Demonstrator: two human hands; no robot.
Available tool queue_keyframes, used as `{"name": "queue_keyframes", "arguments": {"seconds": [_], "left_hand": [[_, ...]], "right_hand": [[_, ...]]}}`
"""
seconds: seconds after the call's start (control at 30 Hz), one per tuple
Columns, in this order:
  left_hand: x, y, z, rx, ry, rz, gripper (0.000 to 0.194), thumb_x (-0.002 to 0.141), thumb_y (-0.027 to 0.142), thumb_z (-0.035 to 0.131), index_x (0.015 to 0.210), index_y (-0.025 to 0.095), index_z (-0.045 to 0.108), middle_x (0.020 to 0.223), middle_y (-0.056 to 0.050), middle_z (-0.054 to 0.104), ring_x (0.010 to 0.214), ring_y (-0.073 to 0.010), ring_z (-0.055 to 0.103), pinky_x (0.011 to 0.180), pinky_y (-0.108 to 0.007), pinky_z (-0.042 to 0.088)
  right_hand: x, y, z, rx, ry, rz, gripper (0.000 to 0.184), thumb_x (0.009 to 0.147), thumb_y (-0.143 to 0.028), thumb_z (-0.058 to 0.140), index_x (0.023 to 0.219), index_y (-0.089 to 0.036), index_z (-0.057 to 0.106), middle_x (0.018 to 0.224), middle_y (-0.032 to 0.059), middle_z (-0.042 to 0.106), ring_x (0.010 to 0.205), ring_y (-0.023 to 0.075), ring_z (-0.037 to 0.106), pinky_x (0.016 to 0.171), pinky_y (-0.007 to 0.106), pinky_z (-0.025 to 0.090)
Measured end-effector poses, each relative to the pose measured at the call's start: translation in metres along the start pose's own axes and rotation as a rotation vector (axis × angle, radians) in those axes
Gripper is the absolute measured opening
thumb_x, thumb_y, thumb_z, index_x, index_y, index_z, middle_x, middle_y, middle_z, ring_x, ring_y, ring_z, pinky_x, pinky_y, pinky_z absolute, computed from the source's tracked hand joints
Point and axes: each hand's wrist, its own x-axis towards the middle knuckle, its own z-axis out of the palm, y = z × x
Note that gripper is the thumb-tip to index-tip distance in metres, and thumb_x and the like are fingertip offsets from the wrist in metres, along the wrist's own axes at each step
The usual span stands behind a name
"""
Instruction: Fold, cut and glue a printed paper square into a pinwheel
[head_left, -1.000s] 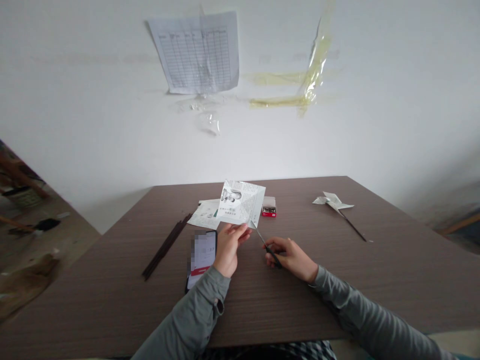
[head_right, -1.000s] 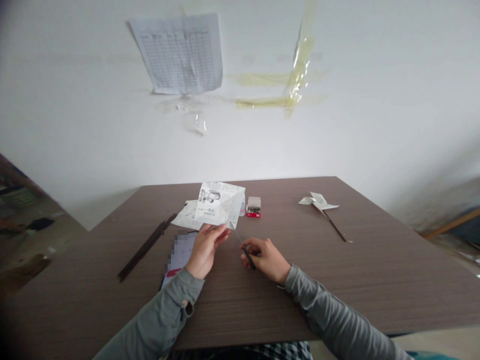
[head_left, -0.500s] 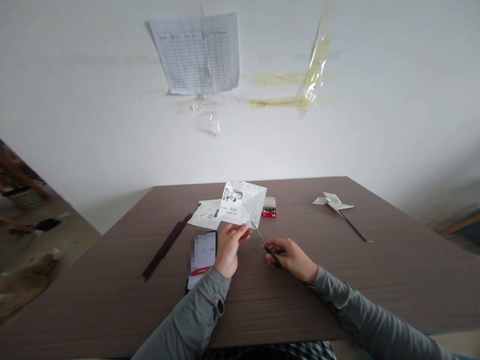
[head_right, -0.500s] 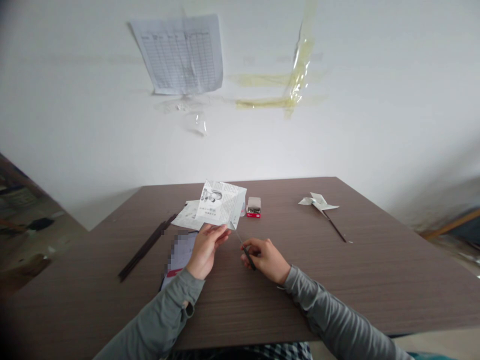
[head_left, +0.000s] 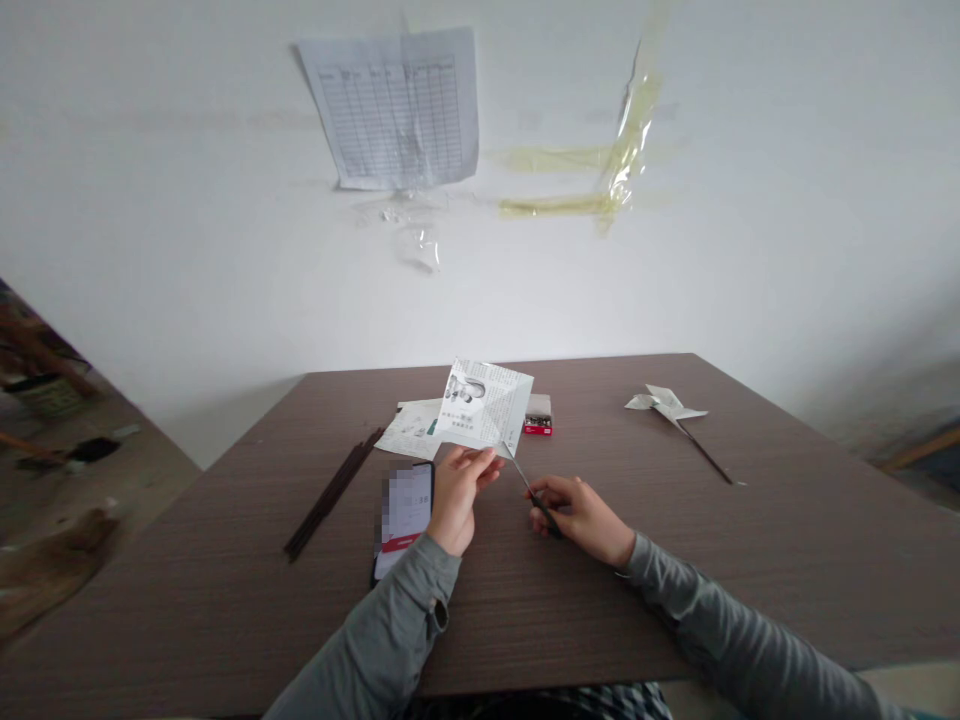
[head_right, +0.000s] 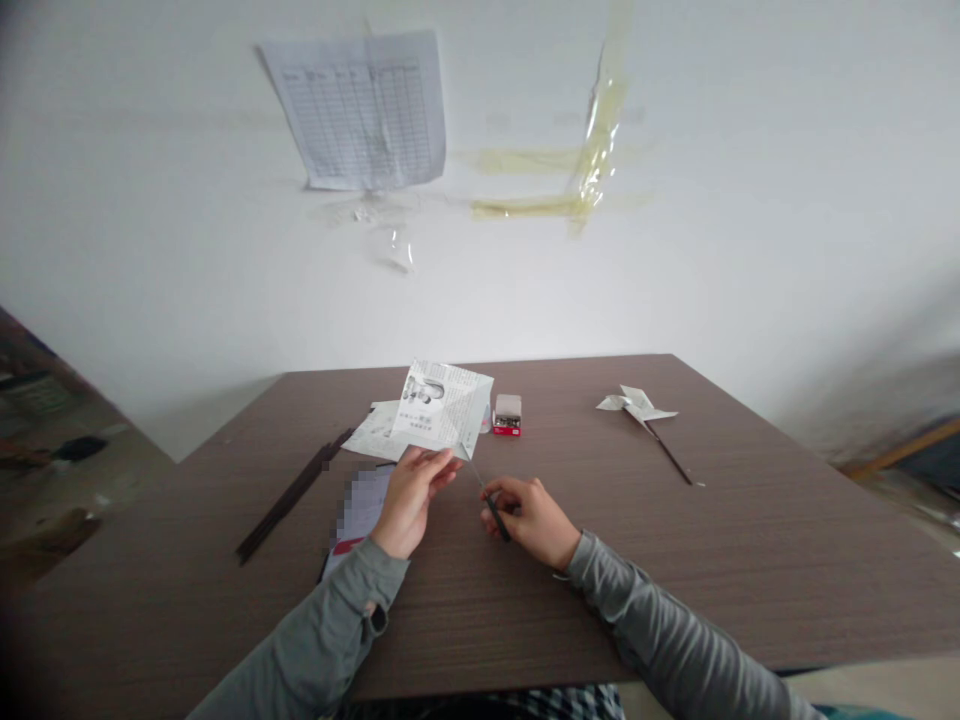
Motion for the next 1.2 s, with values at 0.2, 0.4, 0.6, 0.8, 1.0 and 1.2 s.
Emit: {"name": "queue_keyframes", "arguments": {"seconds": [0.2,0.4,0.6,0.8,1.0,1.2], "left_hand": [[-0.0013,0.0032,0.0024,-0.002,0.001,-0.005,0.046,0.068,0.033,0.125,0.090,0.020,0.086,0.092,-0.004,0.093,0.087,-0.0227,0.092,0.077,-0.028,0.071],[-0.0038,0.0043,0.0045,-0.002,-0.012,-0.004,0.049,0.064,0.034,0.126,0.088,0.020,0.086,0.090,-0.003,0.094,0.083,-0.0212,0.092,0.073,-0.026,0.071],[-0.0057,0.0035,0.0072,0.001,-0.019,-0.018,0.047,0.063,0.031,0.124,0.088,0.020,0.087,0.088,-0.003,0.093,0.082,-0.0215,0.092,0.071,-0.026,0.070],[-0.0059,0.0027,0.0069,0.016,-0.019,-0.016,0.049,0.063,0.034,0.126,0.088,0.020,0.085,0.091,-0.004,0.094,0.084,-0.0230,0.092,0.073,-0.028,0.069],[-0.0067,0.0026,0.0063,0.030,-0.027,-0.012,0.046,0.067,0.034,0.124,0.090,0.021,0.085,0.092,-0.005,0.094,0.086,-0.0243,0.093,0.075,-0.029,0.069],[-0.0071,0.0028,0.0063,0.044,-0.026,-0.013,0.045,0.070,0.035,0.123,0.091,0.022,0.085,0.094,-0.005,0.095,0.088,-0.0254,0.093,0.076,-0.031,0.070]], "right_hand": [[0.0002,0.0035,-0.0002,-0.036,0.002,-0.014,0.053,0.084,-0.081,0.093,0.106,-0.033,0.087,0.085,0.0127,0.094,0.084,0.0425,0.091,0.094,0.057,0.078],[0.0007,0.0051,-0.0013,-0.045,0.015,-0.046,0.047,0.088,-0.077,0.093,0.106,-0.034,0.087,0.083,0.0110,0.093,0.081,0.0412,0.090,0.094,0.057,0.078],[-0.0004,0.0069,-0.0016,-0.028,0.036,-0.079,0.047,0.089,-0.076,0.097,0.105,-0.033,0.088,0.083,0.0116,0.092,0.080,0.0409,0.091,0.092,0.058,0.078],[0.0001,0.0053,-0.0001,-0.083,0.091,-0.077,0.042,0.095,-0.073,0.097,0.101,-0.033,0.088,0.079,0.0099,0.090,0.077,0.0382,0.090,0.088,0.054,0.078],[-0.0002,0.0055,-0.0020,-0.097,0.038,-0.067,0.038,0.096,-0.069,0.092,0.105,-0.032,0.088,0.083,0.0109,0.093,0.082,0.0403,0.092,0.098,0.057,0.078],[0.0010,0.0066,-0.0019,-0.108,0.035,-0.080,0.040,0.094,-0.072,0.091,0.104,-0.033,0.088,0.081,0.0104,0.092,0.080,0.0406,0.091,0.098,0.057,0.078]]}}
